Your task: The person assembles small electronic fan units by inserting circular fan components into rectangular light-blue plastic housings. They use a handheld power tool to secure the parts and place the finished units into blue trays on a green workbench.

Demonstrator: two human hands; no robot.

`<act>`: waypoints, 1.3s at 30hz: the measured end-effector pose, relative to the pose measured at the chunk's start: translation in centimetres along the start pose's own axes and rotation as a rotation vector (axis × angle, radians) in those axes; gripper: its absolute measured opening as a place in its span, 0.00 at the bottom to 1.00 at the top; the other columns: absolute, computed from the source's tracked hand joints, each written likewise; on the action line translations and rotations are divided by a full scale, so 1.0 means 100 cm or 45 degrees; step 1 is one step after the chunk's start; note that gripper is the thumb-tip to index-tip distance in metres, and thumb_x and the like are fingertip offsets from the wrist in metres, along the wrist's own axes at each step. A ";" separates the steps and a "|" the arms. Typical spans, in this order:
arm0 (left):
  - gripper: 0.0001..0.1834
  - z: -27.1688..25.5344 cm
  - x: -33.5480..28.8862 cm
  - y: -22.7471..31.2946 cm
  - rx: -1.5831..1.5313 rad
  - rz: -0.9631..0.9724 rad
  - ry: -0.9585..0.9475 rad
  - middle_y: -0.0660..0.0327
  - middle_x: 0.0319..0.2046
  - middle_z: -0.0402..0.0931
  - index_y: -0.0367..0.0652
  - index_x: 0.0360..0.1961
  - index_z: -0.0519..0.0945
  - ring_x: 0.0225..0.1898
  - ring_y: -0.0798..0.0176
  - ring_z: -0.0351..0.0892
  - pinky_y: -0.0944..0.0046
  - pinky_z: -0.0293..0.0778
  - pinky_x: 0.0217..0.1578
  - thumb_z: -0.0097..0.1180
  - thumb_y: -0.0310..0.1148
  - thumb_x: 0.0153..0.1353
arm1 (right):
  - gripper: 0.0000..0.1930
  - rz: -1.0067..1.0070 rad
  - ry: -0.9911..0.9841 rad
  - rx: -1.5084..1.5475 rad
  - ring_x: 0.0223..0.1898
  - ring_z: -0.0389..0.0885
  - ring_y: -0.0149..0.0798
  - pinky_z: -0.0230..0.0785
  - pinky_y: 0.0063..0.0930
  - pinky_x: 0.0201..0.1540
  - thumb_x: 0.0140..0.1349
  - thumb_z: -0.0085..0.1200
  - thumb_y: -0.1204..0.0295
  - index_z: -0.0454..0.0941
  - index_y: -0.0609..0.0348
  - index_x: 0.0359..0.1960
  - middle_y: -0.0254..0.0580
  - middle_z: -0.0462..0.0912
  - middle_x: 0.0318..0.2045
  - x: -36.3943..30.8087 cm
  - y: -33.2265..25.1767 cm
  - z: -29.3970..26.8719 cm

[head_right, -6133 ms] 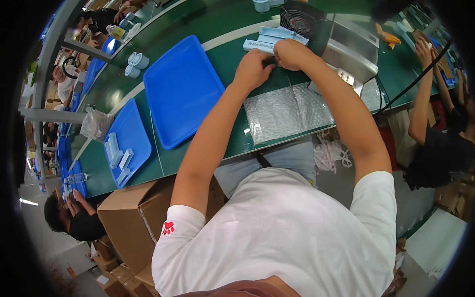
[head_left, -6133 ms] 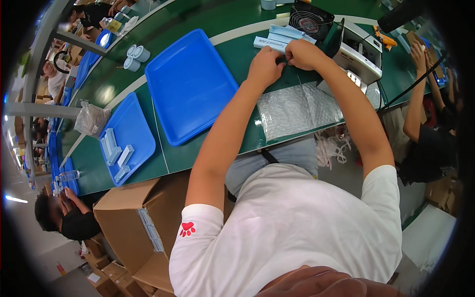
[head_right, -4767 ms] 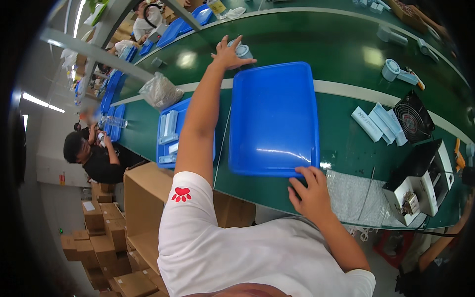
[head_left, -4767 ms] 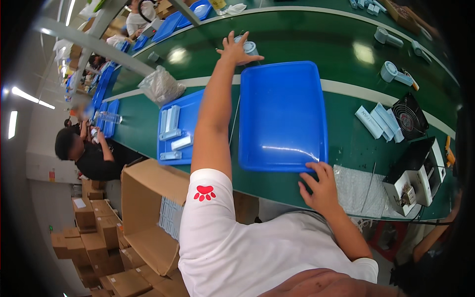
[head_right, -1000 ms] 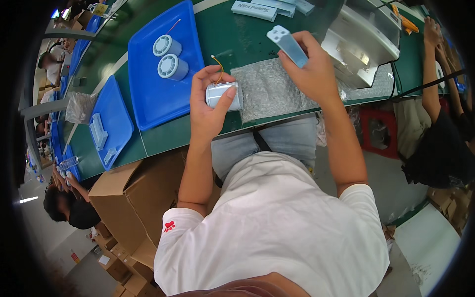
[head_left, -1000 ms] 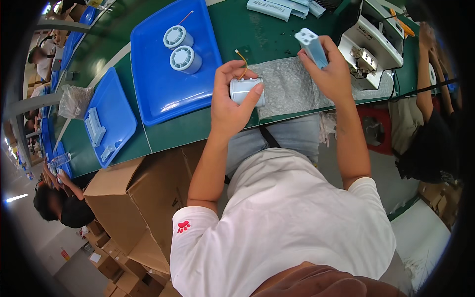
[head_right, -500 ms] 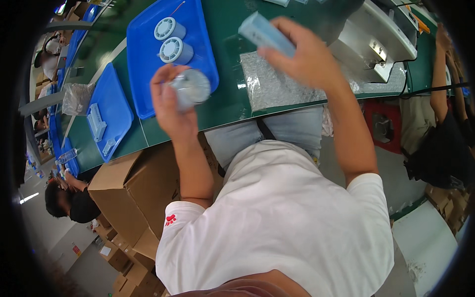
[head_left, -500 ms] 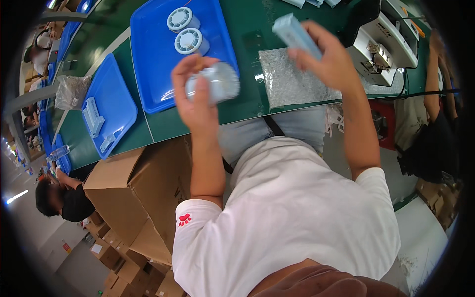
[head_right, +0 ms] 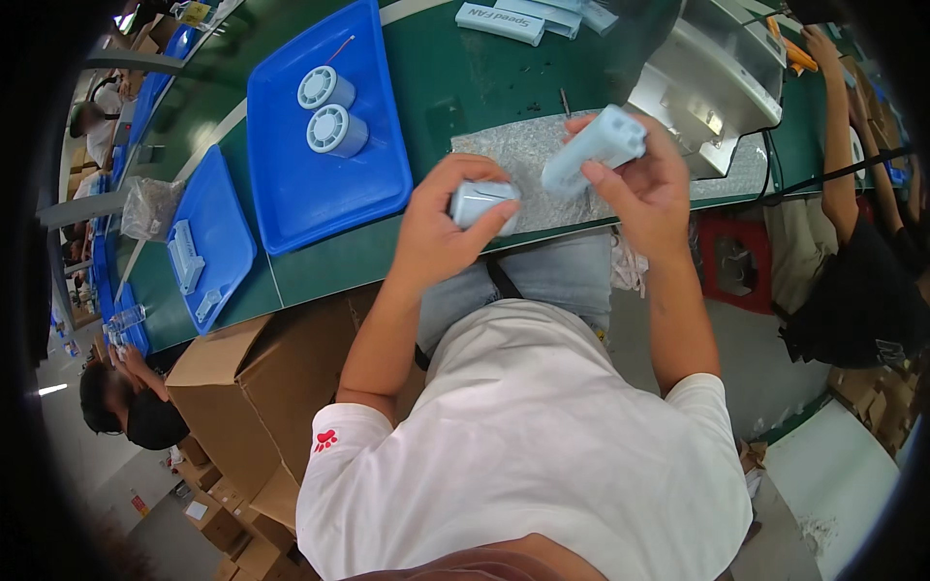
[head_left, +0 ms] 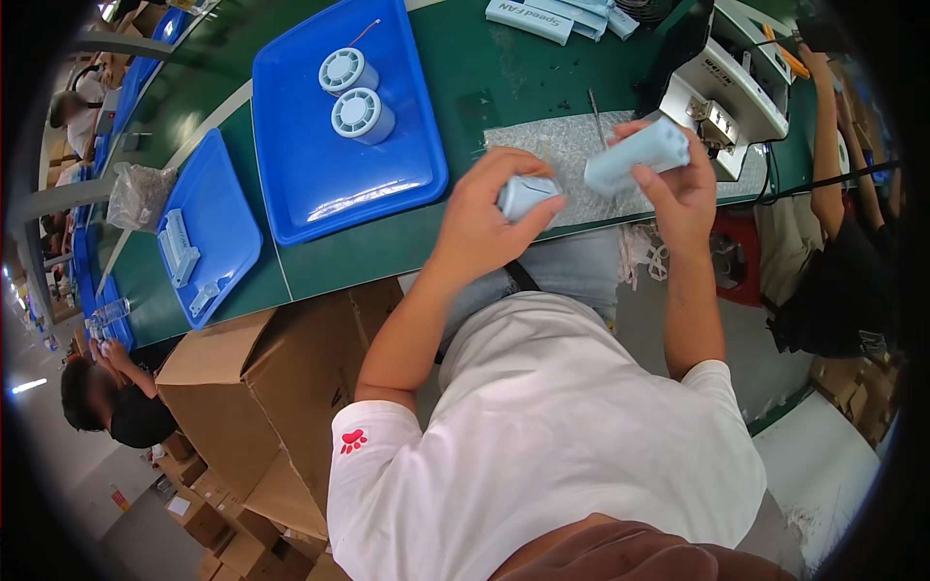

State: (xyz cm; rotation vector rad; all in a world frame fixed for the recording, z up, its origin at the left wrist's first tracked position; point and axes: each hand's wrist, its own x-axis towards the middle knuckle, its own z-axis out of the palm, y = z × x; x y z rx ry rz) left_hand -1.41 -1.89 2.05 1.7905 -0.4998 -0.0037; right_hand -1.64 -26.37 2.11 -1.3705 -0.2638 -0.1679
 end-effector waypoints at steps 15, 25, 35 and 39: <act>0.04 0.002 0.005 0.028 -0.138 0.010 -0.212 0.56 0.35 0.82 0.36 0.35 0.85 0.39 0.60 0.82 0.62 0.76 0.42 0.63 0.26 0.65 | 0.29 0.329 0.071 0.915 0.33 0.68 0.32 0.66 0.30 0.36 0.78 0.44 0.55 0.58 0.63 0.70 0.42 0.70 0.37 0.062 -0.010 0.045; 0.04 -0.003 0.003 0.030 -0.106 -0.028 -0.282 0.58 0.34 0.82 0.37 0.34 0.86 0.36 0.61 0.81 0.63 0.75 0.40 0.64 0.27 0.65 | 0.30 0.511 -0.042 0.995 0.35 0.71 0.37 0.68 0.36 0.39 0.76 0.45 0.52 0.61 0.64 0.68 0.45 0.72 0.37 0.053 -0.008 0.054; 0.22 -0.005 0.003 0.021 0.039 -0.034 -0.081 0.61 0.39 0.81 0.38 0.44 0.81 0.39 0.65 0.80 0.63 0.75 0.44 0.78 0.34 0.51 | 0.30 -0.035 -0.082 0.285 0.48 0.80 0.42 0.75 0.39 0.55 0.70 0.55 0.70 0.59 0.61 0.71 0.51 0.80 0.46 0.030 -0.022 0.058; 0.37 0.003 0.004 0.010 0.184 -0.001 0.101 0.60 0.48 0.80 0.39 0.50 0.77 0.47 0.65 0.80 0.61 0.76 0.51 0.85 0.35 0.39 | 0.33 -0.092 -0.137 0.075 0.50 0.83 0.39 0.77 0.34 0.55 0.59 0.66 0.82 0.66 0.62 0.66 0.48 0.84 0.46 0.011 -0.014 0.051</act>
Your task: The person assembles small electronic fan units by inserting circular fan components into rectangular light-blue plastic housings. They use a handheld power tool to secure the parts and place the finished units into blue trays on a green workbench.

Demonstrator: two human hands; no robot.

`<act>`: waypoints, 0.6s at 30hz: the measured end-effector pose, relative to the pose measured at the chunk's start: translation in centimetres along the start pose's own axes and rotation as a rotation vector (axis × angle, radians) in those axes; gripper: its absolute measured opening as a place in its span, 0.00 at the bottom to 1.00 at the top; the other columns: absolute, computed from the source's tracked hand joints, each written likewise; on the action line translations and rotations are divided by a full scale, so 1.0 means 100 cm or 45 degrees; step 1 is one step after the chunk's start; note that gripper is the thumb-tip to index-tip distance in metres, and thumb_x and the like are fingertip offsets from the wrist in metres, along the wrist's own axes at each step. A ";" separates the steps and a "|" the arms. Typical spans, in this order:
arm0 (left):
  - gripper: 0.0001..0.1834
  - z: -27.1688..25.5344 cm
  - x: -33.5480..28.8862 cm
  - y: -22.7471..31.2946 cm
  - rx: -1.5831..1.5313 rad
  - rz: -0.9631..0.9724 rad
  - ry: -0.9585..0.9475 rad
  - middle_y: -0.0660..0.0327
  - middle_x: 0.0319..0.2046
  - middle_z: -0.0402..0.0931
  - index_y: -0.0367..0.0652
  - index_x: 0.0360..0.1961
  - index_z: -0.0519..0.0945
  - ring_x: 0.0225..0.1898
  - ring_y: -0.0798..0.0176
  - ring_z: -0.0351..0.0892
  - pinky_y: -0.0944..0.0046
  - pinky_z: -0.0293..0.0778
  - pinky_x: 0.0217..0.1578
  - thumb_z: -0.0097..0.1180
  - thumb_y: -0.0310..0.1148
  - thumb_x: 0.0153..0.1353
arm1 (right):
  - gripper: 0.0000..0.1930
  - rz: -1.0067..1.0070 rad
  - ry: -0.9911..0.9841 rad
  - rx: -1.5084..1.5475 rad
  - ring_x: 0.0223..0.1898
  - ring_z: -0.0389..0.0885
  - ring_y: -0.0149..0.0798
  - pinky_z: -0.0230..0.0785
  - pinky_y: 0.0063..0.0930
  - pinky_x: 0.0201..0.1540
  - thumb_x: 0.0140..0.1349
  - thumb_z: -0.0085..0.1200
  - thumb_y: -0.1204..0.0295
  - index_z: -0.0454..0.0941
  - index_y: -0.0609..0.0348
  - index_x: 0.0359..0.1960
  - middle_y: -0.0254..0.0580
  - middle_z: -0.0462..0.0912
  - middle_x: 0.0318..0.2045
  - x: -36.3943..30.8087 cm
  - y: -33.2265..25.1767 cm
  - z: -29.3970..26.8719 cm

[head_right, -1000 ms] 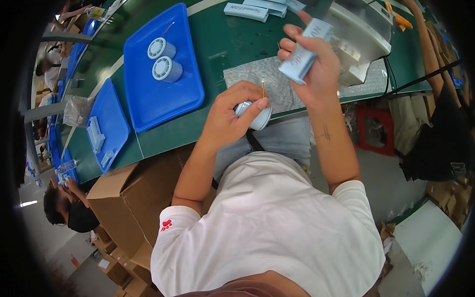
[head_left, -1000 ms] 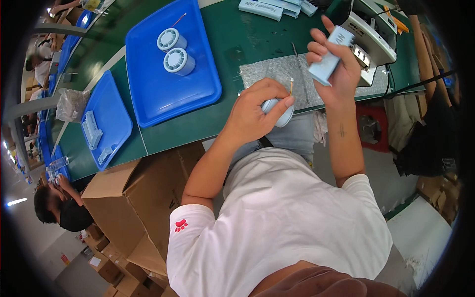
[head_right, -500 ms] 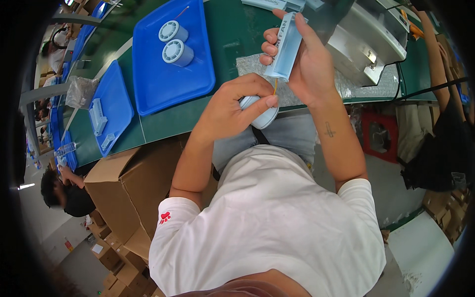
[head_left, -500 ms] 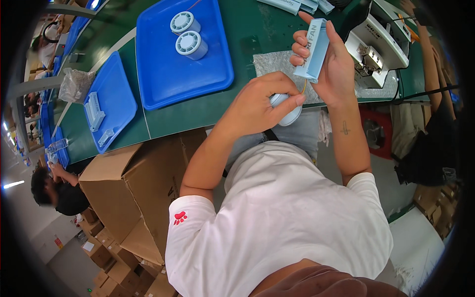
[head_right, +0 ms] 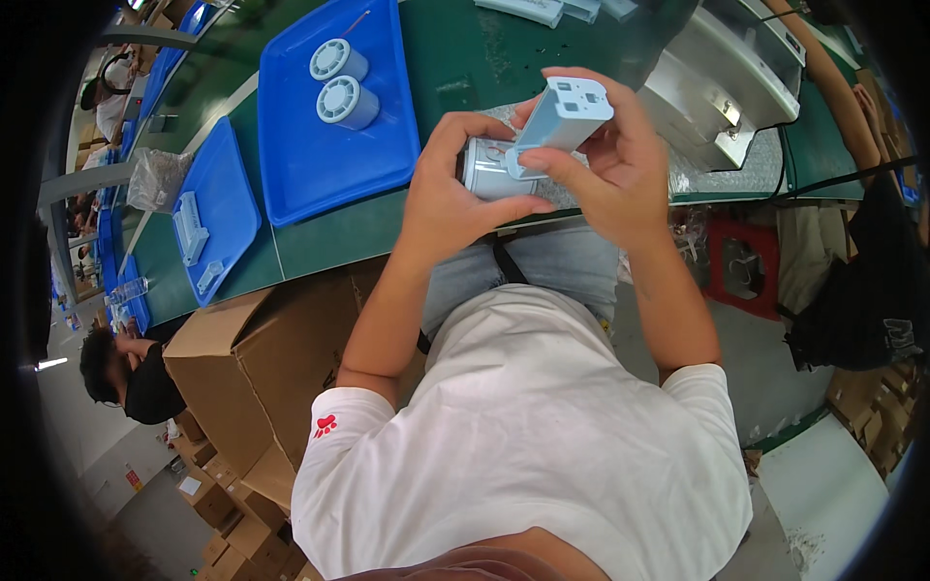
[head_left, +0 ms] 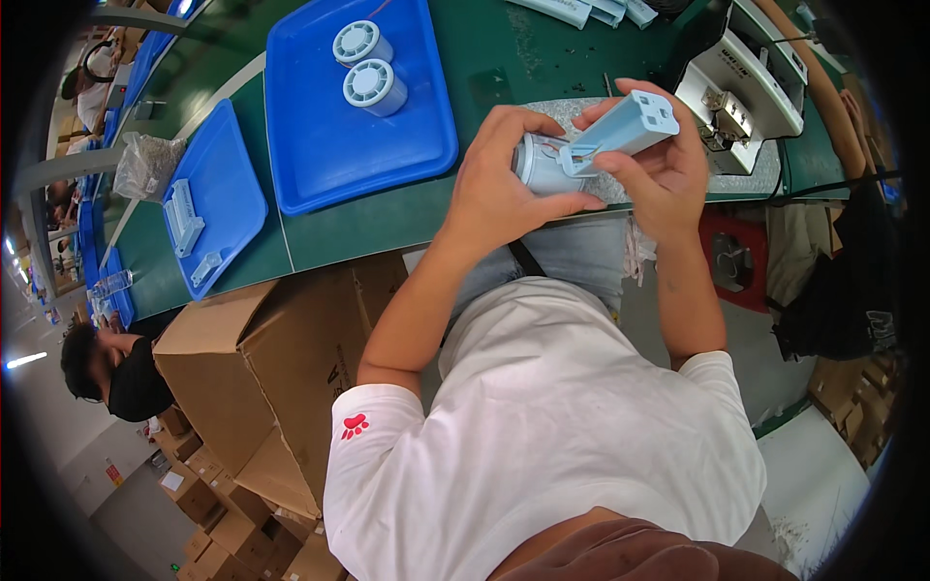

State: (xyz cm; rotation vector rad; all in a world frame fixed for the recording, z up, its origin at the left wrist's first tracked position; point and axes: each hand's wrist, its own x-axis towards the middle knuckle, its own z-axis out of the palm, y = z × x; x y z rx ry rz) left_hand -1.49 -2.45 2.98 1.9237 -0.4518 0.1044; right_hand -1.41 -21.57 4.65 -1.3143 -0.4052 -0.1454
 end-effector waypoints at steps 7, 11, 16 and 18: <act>0.40 0.022 -0.003 -0.037 -0.360 -0.058 -0.067 0.59 0.52 0.78 0.40 0.54 0.76 0.56 0.62 0.78 0.60 0.74 0.58 0.85 0.29 0.38 | 0.28 0.170 0.076 -0.119 0.50 0.86 0.37 0.79 0.32 0.53 0.58 0.69 0.80 0.70 0.63 0.58 0.48 0.86 0.49 -0.006 0.020 -0.018; 0.44 0.021 -0.004 -0.037 -0.332 -0.043 -0.080 0.58 0.54 0.79 0.39 0.58 0.76 0.57 0.61 0.77 0.59 0.74 0.59 0.85 0.30 0.37 | 0.27 0.075 0.104 -0.245 0.49 0.86 0.37 0.80 0.32 0.53 0.56 0.71 0.79 0.71 0.63 0.56 0.48 0.86 0.47 -0.003 0.026 -0.014; 0.47 0.019 -0.004 -0.033 -0.309 -0.002 -0.076 0.55 0.59 0.78 0.39 0.63 0.75 0.60 0.60 0.77 0.58 0.73 0.61 0.85 0.30 0.38 | 0.27 -0.016 0.122 -0.409 0.45 0.87 0.36 0.82 0.30 0.49 0.54 0.74 0.78 0.73 0.64 0.54 0.46 0.87 0.44 -0.003 0.024 -0.006; 0.48 0.018 -0.005 -0.031 -0.339 -0.052 -0.094 0.55 0.61 0.77 0.40 0.65 0.74 0.61 0.59 0.76 0.58 0.73 0.61 0.84 0.30 0.39 | 0.27 -0.001 0.108 -0.417 0.44 0.88 0.35 0.82 0.30 0.48 0.53 0.74 0.77 0.74 0.64 0.54 0.45 0.87 0.44 0.001 0.023 -0.004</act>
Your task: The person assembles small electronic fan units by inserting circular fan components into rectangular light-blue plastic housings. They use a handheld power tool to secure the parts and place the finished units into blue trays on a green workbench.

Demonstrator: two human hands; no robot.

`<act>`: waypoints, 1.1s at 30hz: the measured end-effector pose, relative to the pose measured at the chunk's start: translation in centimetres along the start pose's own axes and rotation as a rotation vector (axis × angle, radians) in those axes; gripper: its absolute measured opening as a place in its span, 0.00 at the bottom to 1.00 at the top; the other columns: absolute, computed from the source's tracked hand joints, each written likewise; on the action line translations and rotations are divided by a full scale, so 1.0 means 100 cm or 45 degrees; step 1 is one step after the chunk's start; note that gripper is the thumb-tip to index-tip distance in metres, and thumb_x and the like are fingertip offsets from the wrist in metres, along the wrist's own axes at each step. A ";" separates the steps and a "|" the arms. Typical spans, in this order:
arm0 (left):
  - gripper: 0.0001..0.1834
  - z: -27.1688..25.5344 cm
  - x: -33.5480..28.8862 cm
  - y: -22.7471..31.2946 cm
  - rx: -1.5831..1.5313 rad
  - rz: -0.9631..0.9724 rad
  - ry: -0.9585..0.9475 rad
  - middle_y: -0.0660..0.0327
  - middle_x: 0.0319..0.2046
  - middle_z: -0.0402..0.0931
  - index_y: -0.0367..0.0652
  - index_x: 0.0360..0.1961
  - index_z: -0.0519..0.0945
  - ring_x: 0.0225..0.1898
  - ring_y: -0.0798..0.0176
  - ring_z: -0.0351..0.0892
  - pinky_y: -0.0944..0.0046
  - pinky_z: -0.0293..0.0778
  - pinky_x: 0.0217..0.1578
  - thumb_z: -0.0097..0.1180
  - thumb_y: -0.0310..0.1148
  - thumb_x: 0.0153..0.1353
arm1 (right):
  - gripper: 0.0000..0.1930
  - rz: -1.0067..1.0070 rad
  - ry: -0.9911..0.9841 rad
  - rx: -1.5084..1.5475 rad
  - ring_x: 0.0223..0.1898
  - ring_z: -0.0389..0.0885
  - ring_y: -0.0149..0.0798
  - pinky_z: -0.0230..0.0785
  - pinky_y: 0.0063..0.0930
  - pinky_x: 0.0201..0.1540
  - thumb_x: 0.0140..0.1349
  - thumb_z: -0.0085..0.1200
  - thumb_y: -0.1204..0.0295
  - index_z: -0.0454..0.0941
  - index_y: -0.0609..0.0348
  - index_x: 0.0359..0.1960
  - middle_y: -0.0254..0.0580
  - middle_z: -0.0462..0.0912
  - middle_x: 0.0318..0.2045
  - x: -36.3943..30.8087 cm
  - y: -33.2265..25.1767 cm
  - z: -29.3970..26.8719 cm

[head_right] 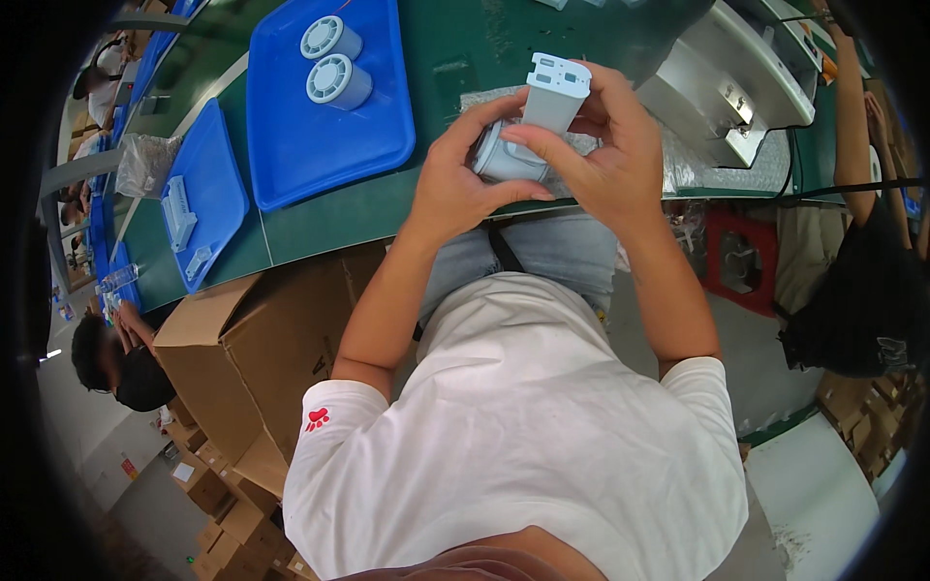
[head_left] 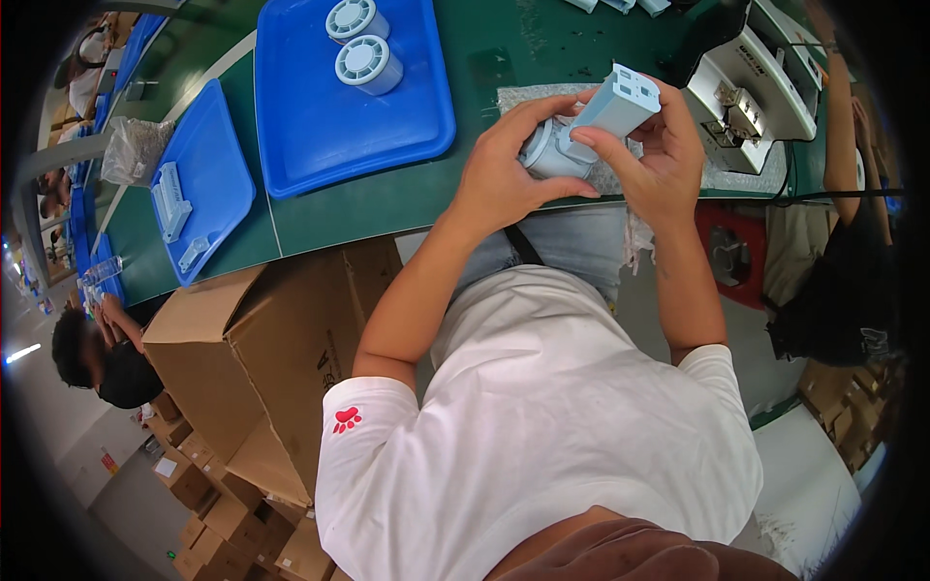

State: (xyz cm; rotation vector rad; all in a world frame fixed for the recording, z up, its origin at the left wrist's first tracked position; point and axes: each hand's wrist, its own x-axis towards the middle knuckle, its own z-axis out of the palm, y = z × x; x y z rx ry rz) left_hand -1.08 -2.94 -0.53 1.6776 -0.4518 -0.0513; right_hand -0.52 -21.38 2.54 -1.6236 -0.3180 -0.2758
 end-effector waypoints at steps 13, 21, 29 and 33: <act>0.36 0.018 0.003 0.006 0.273 0.216 0.292 0.51 0.51 0.82 0.38 0.58 0.78 0.50 0.48 0.84 0.55 0.79 0.50 0.77 0.32 0.44 | 0.30 -0.122 0.145 -0.166 0.43 0.88 0.36 0.83 0.28 0.45 0.51 0.76 0.77 0.73 0.65 0.54 0.45 0.86 0.42 -0.013 0.004 0.021; 0.30 0.023 0.007 -0.001 0.281 0.348 0.436 0.49 0.45 0.84 0.36 0.52 0.80 0.44 0.47 0.86 0.55 0.81 0.44 0.74 0.31 0.46 | 0.29 -0.096 0.144 -0.236 0.43 0.88 0.35 0.83 0.27 0.44 0.52 0.76 0.75 0.72 0.66 0.53 0.45 0.86 0.42 -0.011 -0.002 0.026; 0.27 0.026 0.007 -0.001 0.190 0.258 0.473 0.51 0.45 0.84 0.40 0.52 0.81 0.44 0.46 0.84 0.54 0.80 0.45 0.71 0.31 0.47 | 0.26 -0.001 0.073 -0.295 0.42 0.88 0.34 0.82 0.25 0.43 0.55 0.74 0.75 0.73 0.64 0.52 0.43 0.85 0.41 0.003 -0.017 0.030; 0.28 0.028 0.008 -0.006 0.241 0.277 0.476 0.51 0.45 0.84 0.39 0.52 0.81 0.44 0.46 0.84 0.53 0.79 0.45 0.71 0.31 0.47 | 0.25 0.012 0.039 -0.336 0.44 0.88 0.35 0.81 0.26 0.45 0.56 0.72 0.78 0.72 0.64 0.52 0.44 0.85 0.43 0.006 -0.021 0.031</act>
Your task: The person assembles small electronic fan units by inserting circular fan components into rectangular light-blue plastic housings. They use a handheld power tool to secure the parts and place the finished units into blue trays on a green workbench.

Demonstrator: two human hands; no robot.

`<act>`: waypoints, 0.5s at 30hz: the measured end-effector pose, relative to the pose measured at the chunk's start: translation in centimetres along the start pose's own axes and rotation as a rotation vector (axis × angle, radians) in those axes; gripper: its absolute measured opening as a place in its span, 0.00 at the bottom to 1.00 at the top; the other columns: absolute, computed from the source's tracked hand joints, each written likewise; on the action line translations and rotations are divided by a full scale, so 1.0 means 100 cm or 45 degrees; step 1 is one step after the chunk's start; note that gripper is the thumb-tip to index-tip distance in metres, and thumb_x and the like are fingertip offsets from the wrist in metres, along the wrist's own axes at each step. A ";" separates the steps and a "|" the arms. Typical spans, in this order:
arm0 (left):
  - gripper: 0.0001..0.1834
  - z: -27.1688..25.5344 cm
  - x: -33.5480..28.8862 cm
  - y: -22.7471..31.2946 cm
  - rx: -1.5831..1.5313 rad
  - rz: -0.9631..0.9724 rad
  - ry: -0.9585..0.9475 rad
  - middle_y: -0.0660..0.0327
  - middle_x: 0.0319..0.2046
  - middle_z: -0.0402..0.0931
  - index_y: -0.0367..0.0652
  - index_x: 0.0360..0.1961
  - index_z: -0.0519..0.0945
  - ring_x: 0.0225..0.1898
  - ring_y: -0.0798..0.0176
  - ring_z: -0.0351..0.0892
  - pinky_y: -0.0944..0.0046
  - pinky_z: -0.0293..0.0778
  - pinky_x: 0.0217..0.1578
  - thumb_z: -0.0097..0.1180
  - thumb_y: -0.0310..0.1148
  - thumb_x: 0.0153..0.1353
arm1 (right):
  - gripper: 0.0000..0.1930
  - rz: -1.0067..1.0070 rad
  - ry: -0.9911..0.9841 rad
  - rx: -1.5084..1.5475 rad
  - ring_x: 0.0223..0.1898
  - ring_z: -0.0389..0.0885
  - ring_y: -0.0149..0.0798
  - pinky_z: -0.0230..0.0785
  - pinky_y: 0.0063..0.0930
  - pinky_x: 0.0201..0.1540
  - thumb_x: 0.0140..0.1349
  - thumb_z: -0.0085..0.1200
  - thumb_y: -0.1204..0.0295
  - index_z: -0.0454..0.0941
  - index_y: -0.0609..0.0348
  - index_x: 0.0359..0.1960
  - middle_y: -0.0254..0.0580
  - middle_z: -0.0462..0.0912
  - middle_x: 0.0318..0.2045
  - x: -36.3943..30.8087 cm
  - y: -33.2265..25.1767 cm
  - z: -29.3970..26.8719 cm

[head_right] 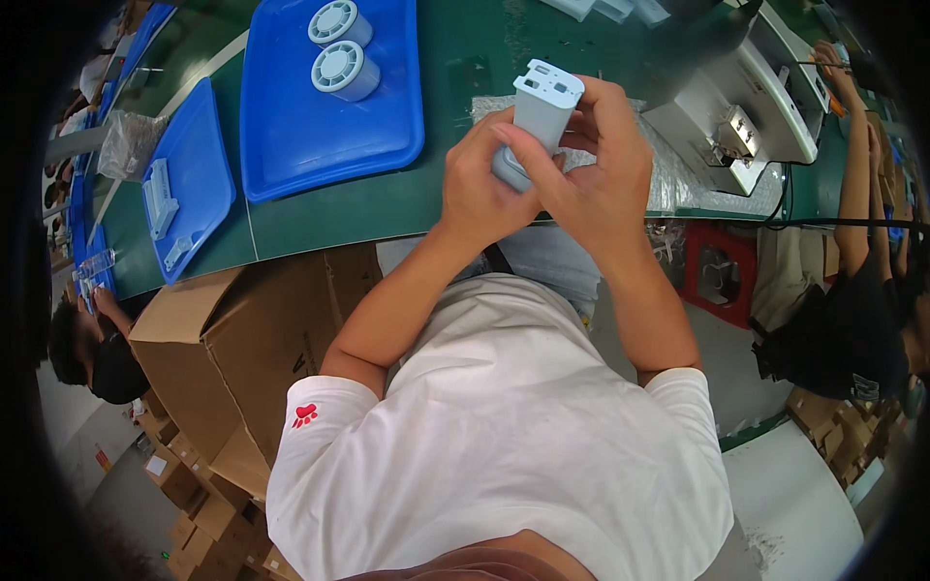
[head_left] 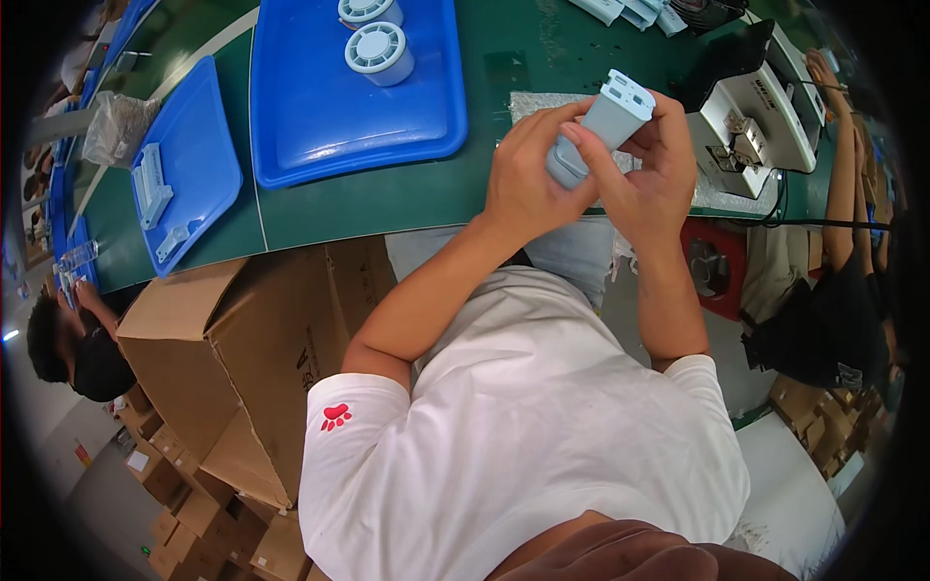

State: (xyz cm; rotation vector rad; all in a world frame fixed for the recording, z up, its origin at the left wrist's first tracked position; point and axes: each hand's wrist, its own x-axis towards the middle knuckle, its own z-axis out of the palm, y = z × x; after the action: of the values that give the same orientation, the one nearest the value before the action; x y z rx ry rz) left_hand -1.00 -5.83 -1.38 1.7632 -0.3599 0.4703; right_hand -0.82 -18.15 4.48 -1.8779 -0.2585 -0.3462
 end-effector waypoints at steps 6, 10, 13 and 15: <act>0.31 -0.001 -0.002 0.000 -0.037 -0.087 -0.040 0.51 0.46 0.83 0.40 0.55 0.78 0.45 0.45 0.84 0.53 0.79 0.46 0.72 0.31 0.47 | 0.24 -0.036 0.046 0.050 0.40 0.89 0.34 0.83 0.26 0.41 0.54 0.75 0.72 0.76 0.64 0.50 0.42 0.86 0.39 0.000 0.006 0.002; 0.33 0.000 -0.002 -0.004 -0.003 -0.025 0.014 0.51 0.45 0.83 0.39 0.56 0.76 0.45 0.44 0.83 0.52 0.78 0.46 0.73 0.32 0.46 | 0.26 0.003 -0.043 -0.008 0.44 0.88 0.35 0.81 0.26 0.47 0.56 0.73 0.77 0.72 0.64 0.53 0.45 0.87 0.41 0.003 -0.001 0.003; 0.34 0.000 -0.005 -0.009 0.005 0.007 0.004 0.51 0.46 0.82 0.39 0.57 0.75 0.46 0.44 0.83 0.51 0.77 0.49 0.73 0.31 0.46 | 0.26 -0.051 -0.097 -0.124 0.43 0.88 0.34 0.81 0.26 0.46 0.56 0.72 0.77 0.72 0.64 0.54 0.45 0.87 0.42 0.006 -0.006 0.004; 0.37 -0.004 -0.004 -0.008 0.010 0.006 -0.074 0.50 0.48 0.81 0.39 0.60 0.73 0.48 0.43 0.82 0.51 0.76 0.51 0.73 0.31 0.47 | 0.26 -0.013 -0.076 -0.062 0.45 0.87 0.35 0.80 0.27 0.48 0.55 0.73 0.76 0.72 0.64 0.53 0.46 0.86 0.44 0.001 -0.003 0.001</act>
State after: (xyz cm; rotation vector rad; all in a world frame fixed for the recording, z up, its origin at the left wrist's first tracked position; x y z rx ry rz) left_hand -1.00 -5.25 -2.16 1.7869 -0.4036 0.4245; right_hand -0.86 -17.95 4.76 -1.9377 -0.3026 -0.3062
